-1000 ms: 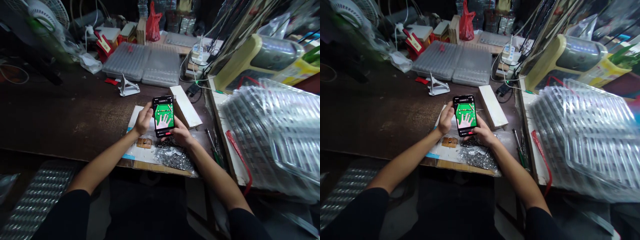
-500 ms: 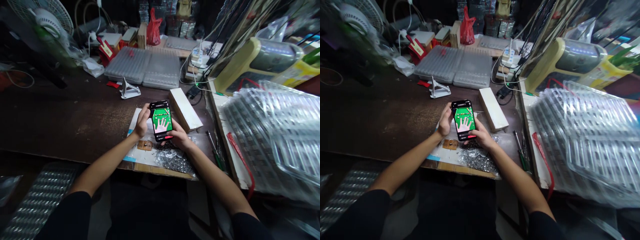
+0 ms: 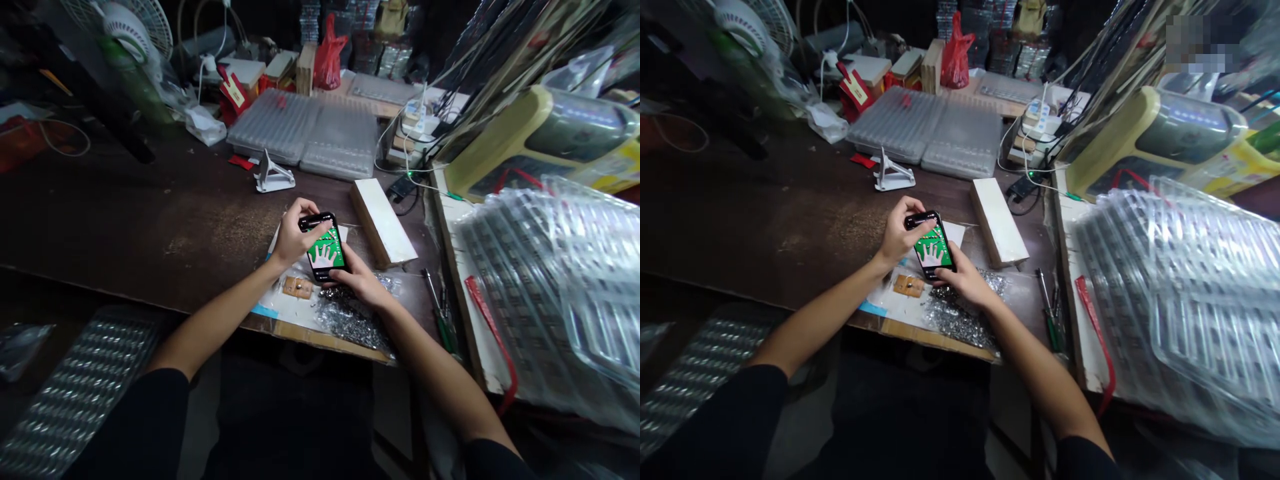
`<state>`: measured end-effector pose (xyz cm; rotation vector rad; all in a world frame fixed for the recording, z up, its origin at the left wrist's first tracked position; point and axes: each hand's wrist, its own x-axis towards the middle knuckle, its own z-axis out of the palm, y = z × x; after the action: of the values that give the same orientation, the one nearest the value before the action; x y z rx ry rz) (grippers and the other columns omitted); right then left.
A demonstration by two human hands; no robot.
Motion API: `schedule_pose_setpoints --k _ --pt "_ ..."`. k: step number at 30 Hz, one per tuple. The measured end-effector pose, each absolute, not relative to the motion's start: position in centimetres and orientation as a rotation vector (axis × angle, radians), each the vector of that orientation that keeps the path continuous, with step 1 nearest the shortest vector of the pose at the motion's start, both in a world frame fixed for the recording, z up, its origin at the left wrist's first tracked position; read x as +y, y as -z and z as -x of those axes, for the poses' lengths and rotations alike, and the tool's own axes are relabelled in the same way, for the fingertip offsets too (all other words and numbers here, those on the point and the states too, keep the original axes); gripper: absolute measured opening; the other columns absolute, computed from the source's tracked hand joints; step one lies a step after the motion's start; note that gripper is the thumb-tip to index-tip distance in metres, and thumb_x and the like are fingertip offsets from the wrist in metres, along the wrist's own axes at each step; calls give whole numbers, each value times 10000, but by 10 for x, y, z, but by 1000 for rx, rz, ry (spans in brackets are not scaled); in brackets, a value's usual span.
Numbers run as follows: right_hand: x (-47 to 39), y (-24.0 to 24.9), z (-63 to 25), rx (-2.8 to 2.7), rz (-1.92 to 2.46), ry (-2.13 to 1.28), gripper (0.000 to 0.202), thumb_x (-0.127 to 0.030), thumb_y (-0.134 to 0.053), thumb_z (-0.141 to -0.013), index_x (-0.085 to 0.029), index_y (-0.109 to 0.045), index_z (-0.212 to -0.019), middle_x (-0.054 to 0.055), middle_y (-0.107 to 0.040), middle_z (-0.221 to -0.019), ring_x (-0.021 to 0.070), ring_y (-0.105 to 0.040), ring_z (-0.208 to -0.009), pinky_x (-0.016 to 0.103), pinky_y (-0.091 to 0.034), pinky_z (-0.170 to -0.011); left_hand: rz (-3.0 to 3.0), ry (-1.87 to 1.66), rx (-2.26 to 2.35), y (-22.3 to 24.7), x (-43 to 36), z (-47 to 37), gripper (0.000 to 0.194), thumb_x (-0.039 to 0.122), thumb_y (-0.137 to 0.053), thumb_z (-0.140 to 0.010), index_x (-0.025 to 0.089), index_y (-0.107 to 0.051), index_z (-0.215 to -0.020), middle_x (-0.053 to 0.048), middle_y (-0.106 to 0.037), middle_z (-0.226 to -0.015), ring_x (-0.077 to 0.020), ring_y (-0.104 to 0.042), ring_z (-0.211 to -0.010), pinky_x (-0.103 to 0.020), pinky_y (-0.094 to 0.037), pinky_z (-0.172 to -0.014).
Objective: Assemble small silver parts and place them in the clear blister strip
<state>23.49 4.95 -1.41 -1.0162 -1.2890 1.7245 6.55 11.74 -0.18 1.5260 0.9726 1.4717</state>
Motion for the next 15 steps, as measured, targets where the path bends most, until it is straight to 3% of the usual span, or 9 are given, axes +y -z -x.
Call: schedule_pose_setpoints --k 6,15 --pt "51 14 -238 -1137 955 -1818 690 -244 -720 -711 -278 -467 -1353 63 -616 -1296 234 -638 -973 348 -630 -671 -1481 -1474 846 10 119 -64 252 433 -563 -896 217 -581 -1023 -55 -608 -994 -200 -590 -934 -343 -455 -832" --pt "51 14 -238 -1101 936 -1807 672 -221 -703 -678 -293 -497 -1313 47 -613 -1289 226 -629 -964 368 -631 -704 -1558 -1413 826 13 117 -66 432 340 -722 -788 228 -531 -1160 -70 -590 -1130 -207 -594 -982 -366 -484 -877"
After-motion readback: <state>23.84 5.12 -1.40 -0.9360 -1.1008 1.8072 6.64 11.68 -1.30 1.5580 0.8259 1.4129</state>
